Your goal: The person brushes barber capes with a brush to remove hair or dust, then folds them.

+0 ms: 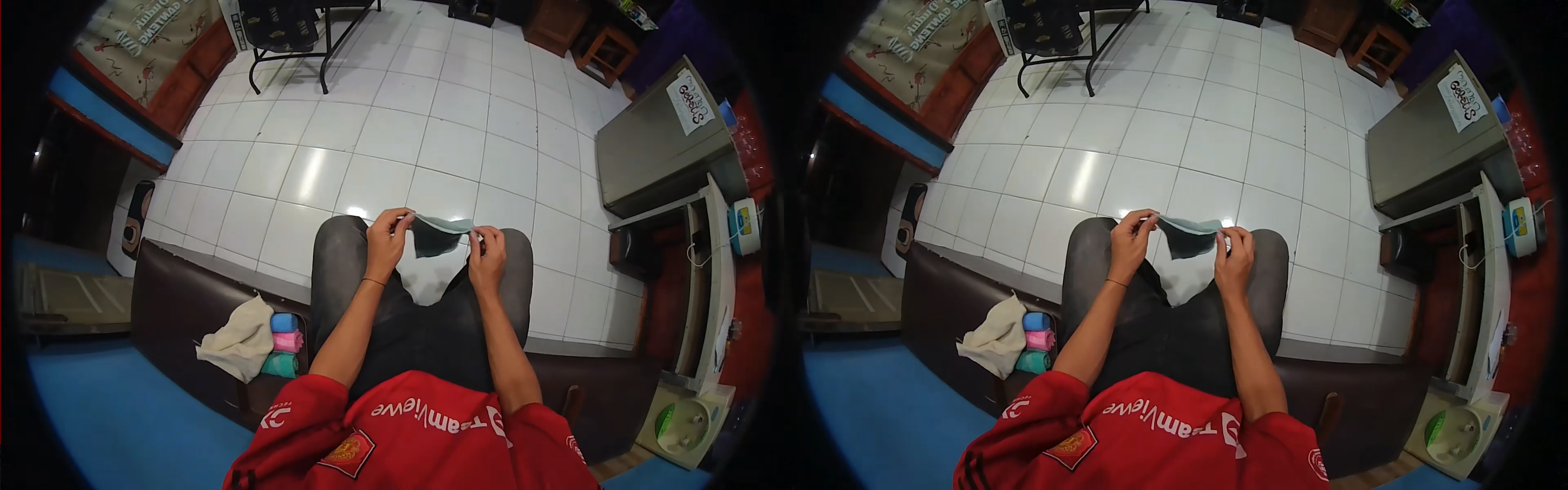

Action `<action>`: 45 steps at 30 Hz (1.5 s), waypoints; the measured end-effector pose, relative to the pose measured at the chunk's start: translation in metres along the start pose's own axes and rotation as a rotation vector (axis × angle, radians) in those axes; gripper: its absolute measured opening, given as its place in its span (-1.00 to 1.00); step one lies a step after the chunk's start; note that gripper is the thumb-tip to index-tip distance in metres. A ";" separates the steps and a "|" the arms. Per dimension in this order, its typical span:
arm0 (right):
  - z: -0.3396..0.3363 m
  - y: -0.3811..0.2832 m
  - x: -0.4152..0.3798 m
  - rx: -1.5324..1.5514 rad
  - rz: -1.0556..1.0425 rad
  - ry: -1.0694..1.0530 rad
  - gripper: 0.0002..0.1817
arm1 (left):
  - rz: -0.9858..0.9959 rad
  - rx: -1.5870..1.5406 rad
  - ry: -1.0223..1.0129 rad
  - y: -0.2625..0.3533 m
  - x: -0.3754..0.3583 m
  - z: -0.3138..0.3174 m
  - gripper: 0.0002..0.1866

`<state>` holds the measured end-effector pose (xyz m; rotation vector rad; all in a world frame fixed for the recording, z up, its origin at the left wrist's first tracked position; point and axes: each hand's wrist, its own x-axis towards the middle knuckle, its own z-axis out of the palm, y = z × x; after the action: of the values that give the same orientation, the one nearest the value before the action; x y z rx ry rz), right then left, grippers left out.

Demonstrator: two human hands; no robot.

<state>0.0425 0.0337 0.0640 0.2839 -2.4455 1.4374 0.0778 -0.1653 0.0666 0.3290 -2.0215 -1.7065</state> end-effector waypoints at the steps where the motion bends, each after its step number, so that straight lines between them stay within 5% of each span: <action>1: 0.000 0.000 0.001 -0.010 0.027 0.030 -0.90 | -0.018 -0.013 0.007 -0.004 0.000 0.002 -0.85; 35: -0.004 0.006 0.003 0.023 0.053 0.016 -0.87 | -0.033 0.029 0.014 0.001 0.001 -0.002 -0.84; 45: -0.100 -0.095 0.018 0.291 0.058 -0.136 -0.86 | 0.333 0.077 -0.051 0.135 -0.001 -0.020 -0.86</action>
<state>0.0701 0.0750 0.1940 0.3858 -2.3588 1.8584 0.1040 -0.1552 0.1998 -0.0279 -2.0472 -1.4478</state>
